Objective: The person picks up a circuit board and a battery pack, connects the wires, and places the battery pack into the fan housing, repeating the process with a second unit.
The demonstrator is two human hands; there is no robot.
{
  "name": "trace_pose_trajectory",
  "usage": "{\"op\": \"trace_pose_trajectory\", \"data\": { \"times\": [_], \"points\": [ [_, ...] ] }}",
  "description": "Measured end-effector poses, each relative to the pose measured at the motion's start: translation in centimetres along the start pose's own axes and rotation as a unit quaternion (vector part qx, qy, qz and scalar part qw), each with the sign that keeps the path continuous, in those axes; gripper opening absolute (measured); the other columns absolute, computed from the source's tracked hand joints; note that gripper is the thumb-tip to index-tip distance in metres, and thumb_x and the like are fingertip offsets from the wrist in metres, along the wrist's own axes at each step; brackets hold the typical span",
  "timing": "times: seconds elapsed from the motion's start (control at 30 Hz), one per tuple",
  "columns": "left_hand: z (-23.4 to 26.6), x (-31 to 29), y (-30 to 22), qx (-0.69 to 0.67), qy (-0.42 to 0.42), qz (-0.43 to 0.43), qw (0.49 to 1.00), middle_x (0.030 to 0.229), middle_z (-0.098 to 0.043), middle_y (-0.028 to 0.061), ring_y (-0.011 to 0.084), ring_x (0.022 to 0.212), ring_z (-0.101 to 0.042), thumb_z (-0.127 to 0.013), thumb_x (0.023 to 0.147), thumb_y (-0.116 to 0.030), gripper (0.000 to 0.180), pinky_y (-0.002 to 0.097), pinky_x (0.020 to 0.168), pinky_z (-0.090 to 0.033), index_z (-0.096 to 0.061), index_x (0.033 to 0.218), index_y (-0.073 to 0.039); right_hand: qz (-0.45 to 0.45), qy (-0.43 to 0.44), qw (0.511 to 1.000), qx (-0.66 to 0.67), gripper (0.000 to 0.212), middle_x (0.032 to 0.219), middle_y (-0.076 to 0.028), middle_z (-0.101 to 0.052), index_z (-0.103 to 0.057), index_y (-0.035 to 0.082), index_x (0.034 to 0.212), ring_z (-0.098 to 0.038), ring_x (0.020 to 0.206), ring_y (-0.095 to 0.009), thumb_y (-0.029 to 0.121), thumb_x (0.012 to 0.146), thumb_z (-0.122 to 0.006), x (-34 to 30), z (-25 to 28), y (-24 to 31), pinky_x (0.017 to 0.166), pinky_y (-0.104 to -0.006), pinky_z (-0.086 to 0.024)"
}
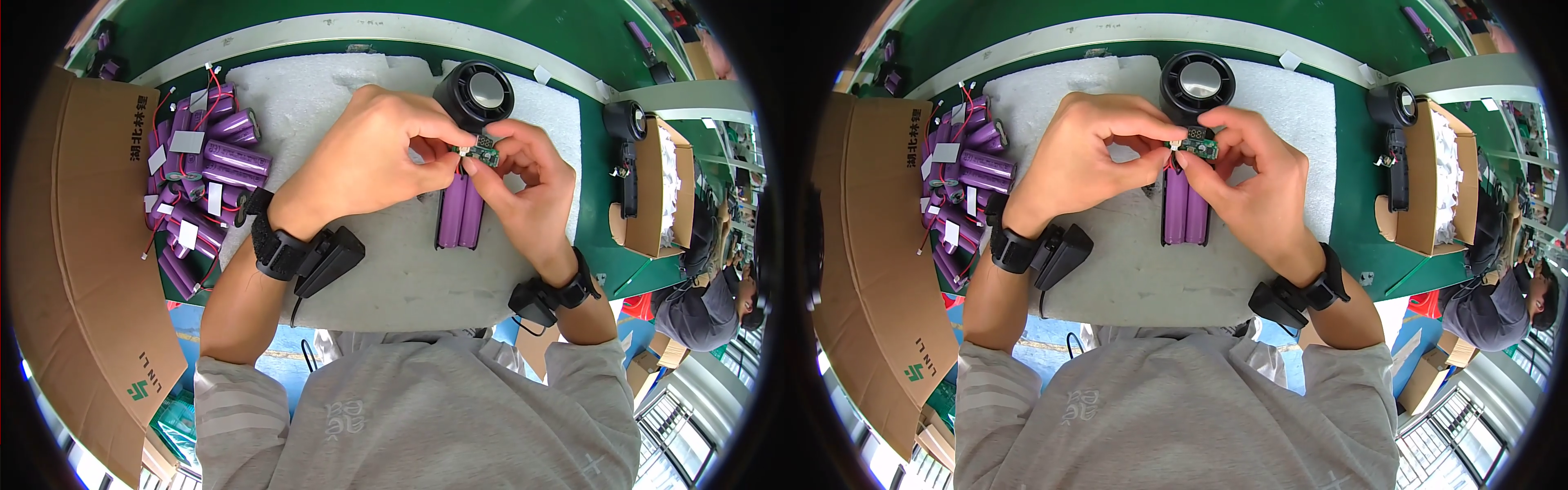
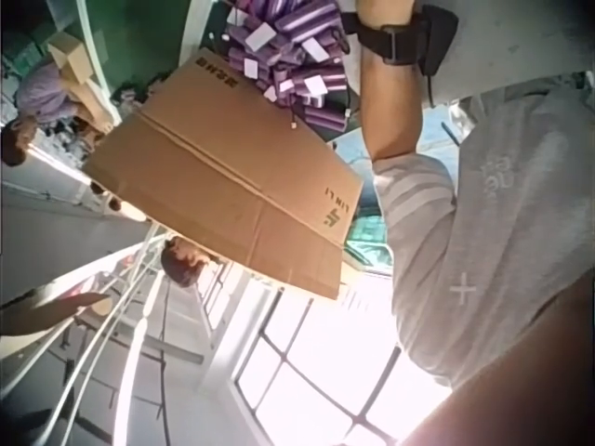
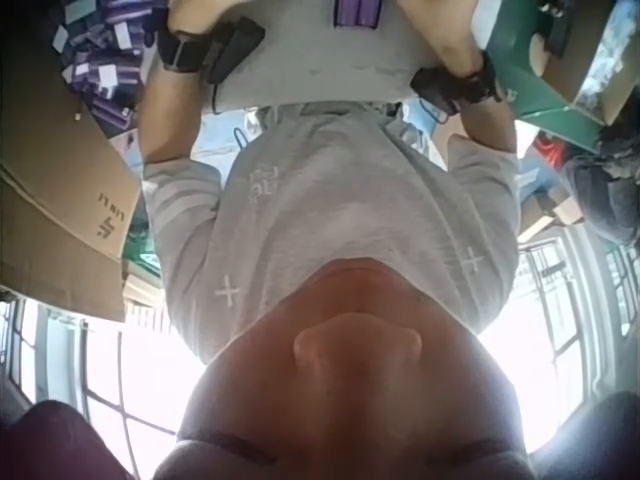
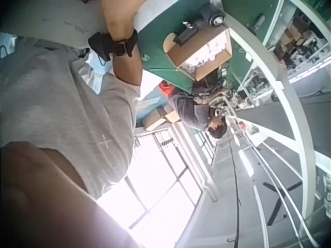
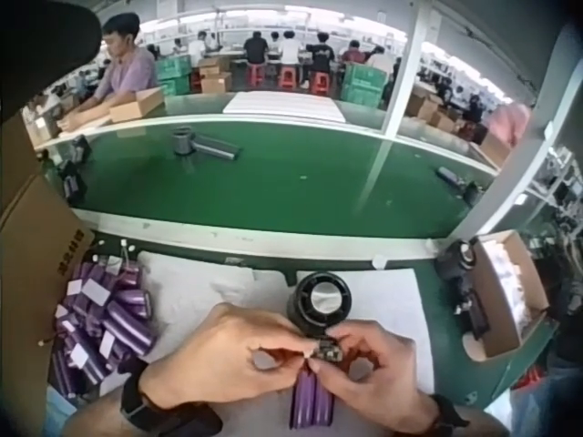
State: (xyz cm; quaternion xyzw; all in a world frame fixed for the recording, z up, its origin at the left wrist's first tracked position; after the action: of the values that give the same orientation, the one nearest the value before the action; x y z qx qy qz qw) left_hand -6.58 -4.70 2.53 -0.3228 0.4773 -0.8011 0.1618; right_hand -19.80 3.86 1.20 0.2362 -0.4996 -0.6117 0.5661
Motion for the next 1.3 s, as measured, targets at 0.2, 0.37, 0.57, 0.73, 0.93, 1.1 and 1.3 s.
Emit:
{"op": "trace_pose_trajectory", "data": {
  "times": [0.2,0.37,0.57,0.73,0.93,1.1,1.3],
  "points": [
    [0.0,0.0,0.3,-0.018,0.000,0.014,1.000,0.074,-0.068,0.0103,0.0216,0.064,-0.067,-0.071,0.069,-0.002,0.019,0.0283,0.060,-0.054,-0.073,0.088,-0.003,-0.012,0.043,0.998,-0.046,0.033,0.082,-0.001,-0.063,-0.065,-0.001,0.109,-0.057,0.070,-0.004,-0.004,0.078,-0.074,0.0,-0.3,0.3,0.061,-0.0194,-0.048],
    [-0.1,-0.1,0.5,-0.033,-0.002,0.033,0.999,0.074,-0.068,0.0102,0.0207,0.064,-0.067,-0.071,0.069,-0.003,0.019,0.0280,0.060,-0.054,-0.074,0.088,-0.003,-0.004,0.031,0.997,-0.072,0.030,0.083,-0.002,-0.064,-0.067,-0.002,0.105,-0.057,0.069,-0.005,-0.005,0.076,-0.073,0.0,-0.2,0.7,0.061,-0.0198,-0.049],
    [-0.2,-0.2,0.6,-0.044,-0.012,0.039,0.998,0.073,-0.068,0.0105,0.0200,0.063,-0.067,-0.072,0.071,-0.005,0.017,0.0284,0.059,-0.053,-0.074,0.088,-0.003,-0.015,0.028,0.997,-0.075,0.030,0.085,-0.003,-0.065,-0.068,-0.002,0.105,-0.057,0.069,-0.006,-0.005,0.075,-0.073,0.0,-0.2,0.7,0.062,-0.0204,-0.050],
    [-0.2,-0.2,0.8,-0.055,0.007,0.049,0.997,0.077,-0.068,0.0110,0.0195,0.065,-0.067,-0.073,0.071,-0.006,0.020,0.0284,0.061,-0.054,-0.074,0.091,-0.003,-0.029,0.031,0.997,-0.059,0.026,0.085,-0.003,-0.065,-0.067,-0.002,0.104,-0.057,0.070,-0.005,-0.002,0.079,-0.073,0.0,-0.2,0.4,0.063,-0.0202,-0.049],
    [-0.1,0.1,0.7,-0.037,0.061,0.118,0.990,0.076,-0.064,0.0104,0.0209,0.065,-0.062,-0.074,0.072,-0.009,0.019,0.0315,0.061,-0.051,-0.062,0.084,0.000,-0.059,0.033,0.998,0.019,0.020,0.086,-0.002,-0.065,-0.065,-0.003,0.103,-0.058,0.071,-0.005,0.003,0.085,-0.071,0.0,-0.2,0.2,0.063,-0.0188,-0.047],
    [-0.6,-0.3,1.0,0.021,0.142,0.131,0.981,0.073,-0.054,0.0024,0.0120,0.069,-0.055,-0.073,0.073,-0.002,0.023,0.0265,0.061,-0.045,-0.053,0.083,-0.004,-0.055,0.033,0.998,0.028,0.018,0.085,-0.002,-0.064,-0.063,-0.003,0.102,-0.057,0.071,-0.005,0.003,0.086,-0.070,-0.1,-0.2,0.0,0.062,-0.0186,-0.045],
    [-0.6,-0.5,1.2,0.022,0.140,0.127,0.982,0.071,-0.059,0.0067,0.0159,0.067,-0.058,-0.072,0.073,-0.006,0.017,0.0285,0.062,-0.047,-0.058,0.081,-0.001,-0.042,0.036,0.998,0.025,0.016,0.086,-0.001,-0.063,-0.063,-0.003,0.100,-0.057,0.072,-0.005,0.002,0.087,-0.069,0.0,-0.2,0.2,0.062,-0.0190,-0.044]
  ]
}}
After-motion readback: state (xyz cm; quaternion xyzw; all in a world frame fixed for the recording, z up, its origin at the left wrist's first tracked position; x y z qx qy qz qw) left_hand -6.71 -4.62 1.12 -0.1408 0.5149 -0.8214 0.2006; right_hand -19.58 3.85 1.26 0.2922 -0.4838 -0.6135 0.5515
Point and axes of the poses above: each hand's wrist, its own x-axis towards the middle knuckle, its own z-axis out of the back of the hand, y = z × x, the point moved 7 cm from there along x, towards the middle knuckle
